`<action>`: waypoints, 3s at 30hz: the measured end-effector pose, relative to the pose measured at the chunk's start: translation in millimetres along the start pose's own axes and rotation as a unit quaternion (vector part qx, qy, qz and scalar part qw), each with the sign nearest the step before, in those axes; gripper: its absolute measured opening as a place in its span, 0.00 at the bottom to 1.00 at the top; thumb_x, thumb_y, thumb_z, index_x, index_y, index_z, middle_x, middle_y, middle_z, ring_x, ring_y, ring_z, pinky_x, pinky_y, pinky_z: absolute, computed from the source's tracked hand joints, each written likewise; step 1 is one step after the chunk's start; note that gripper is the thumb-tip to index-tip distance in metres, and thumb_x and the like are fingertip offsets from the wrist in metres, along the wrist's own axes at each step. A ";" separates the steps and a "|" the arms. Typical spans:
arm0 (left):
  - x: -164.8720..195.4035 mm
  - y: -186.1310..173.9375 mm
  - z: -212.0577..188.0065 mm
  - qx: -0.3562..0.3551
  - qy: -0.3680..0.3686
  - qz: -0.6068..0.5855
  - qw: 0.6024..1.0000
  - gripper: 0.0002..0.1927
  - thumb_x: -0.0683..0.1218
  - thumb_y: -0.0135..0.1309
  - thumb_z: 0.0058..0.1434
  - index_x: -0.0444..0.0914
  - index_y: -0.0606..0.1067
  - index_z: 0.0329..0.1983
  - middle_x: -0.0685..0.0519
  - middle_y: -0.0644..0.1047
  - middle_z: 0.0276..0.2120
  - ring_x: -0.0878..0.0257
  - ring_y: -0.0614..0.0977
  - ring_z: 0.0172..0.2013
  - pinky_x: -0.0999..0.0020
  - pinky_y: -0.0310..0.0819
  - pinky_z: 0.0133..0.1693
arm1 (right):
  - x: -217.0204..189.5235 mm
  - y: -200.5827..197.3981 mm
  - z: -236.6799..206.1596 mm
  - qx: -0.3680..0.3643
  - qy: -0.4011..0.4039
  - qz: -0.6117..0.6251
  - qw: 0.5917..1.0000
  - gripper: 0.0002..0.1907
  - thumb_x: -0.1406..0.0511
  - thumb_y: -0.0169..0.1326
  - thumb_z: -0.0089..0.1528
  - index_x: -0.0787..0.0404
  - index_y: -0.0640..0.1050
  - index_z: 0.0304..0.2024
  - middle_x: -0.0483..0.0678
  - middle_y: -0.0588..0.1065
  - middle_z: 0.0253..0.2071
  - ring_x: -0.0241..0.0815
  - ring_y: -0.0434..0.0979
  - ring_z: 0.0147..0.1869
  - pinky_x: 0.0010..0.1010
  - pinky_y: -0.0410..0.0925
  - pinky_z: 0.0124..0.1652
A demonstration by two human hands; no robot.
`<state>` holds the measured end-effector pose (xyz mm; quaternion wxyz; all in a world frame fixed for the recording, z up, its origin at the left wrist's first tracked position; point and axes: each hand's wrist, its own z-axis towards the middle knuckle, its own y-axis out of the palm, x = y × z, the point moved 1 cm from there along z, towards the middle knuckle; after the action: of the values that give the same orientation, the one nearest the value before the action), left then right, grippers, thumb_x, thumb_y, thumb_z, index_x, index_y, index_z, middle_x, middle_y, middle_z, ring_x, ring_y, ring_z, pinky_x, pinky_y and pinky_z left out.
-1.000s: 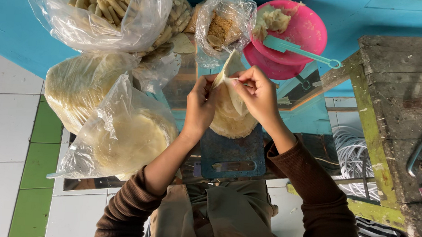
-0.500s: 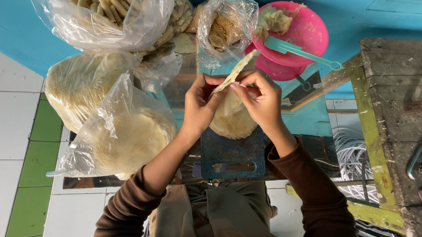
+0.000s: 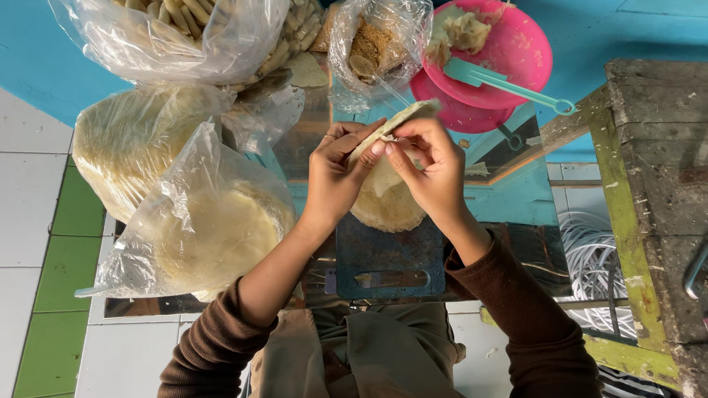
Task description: The person peels thin dough sheets apart from a stack of round dough discs, separating each delicate sheet by hand and setting the freed sheets on the table while working through the stack one disc at a time.
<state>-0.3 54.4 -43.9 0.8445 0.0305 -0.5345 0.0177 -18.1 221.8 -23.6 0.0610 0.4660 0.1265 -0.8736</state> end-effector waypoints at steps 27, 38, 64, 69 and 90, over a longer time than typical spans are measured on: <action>16.1 3.4 -2.5 0.008 -0.012 0.066 0.998 0.20 0.33 0.53 0.65 0.35 0.76 0.60 0.45 0.76 0.62 0.58 0.82 0.58 0.68 0.79 0.51 | 2.8 -4.2 5.5 0.053 -0.057 -0.227 0.971 0.11 0.75 0.60 0.67 0.66 0.69 0.37 0.47 0.78 0.37 0.29 0.78 0.39 0.22 0.71 0.38; 28.9 3.1 -0.6 -0.002 -0.006 0.107 0.994 0.26 0.38 0.57 0.62 0.37 0.70 0.65 0.47 0.77 0.49 0.60 0.80 0.38 0.69 0.78 0.41 | 3.2 1.4 0.7 0.043 -0.058 -0.178 0.981 0.12 0.77 0.58 0.66 0.69 0.70 0.49 0.48 0.78 0.44 0.30 0.79 0.48 0.20 0.73 0.45; 25.0 3.5 -4.9 0.004 0.012 0.156 0.988 0.18 0.42 0.55 0.70 0.39 0.76 0.63 0.49 0.77 0.46 0.62 0.78 0.32 0.68 0.75 0.35 | -5.0 4.0 4.8 0.069 -0.046 -0.216 0.973 0.09 0.71 0.60 0.69 0.65 0.71 0.39 0.43 0.74 0.30 0.24 0.71 0.33 0.19 0.66 0.33; 29.5 1.2 -3.4 0.006 0.030 0.148 0.989 0.18 0.42 0.55 0.69 0.39 0.77 0.62 0.49 0.78 0.47 0.62 0.80 0.35 0.68 0.77 0.36 | -8.2 4.6 6.2 0.035 -0.054 -0.138 0.988 0.09 0.71 0.60 0.69 0.68 0.73 0.46 0.46 0.78 0.39 0.27 0.78 0.43 0.21 0.72 0.41; 22.0 -2.6 -3.5 0.036 -0.040 0.097 0.994 0.10 0.45 0.51 0.72 0.35 0.74 0.52 0.46 0.81 0.39 0.60 0.85 0.33 0.66 0.80 0.36 | 9.3 0.3 3.8 0.052 0.039 -0.034 0.997 0.11 0.77 0.57 0.65 0.65 0.68 0.41 0.44 0.75 0.43 0.23 0.72 0.43 0.17 0.67 0.42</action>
<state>12.4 52.0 -25.6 0.8148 0.0100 -0.5676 0.1176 -26.3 220.5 -29.3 0.0020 0.4977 0.0986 -0.8617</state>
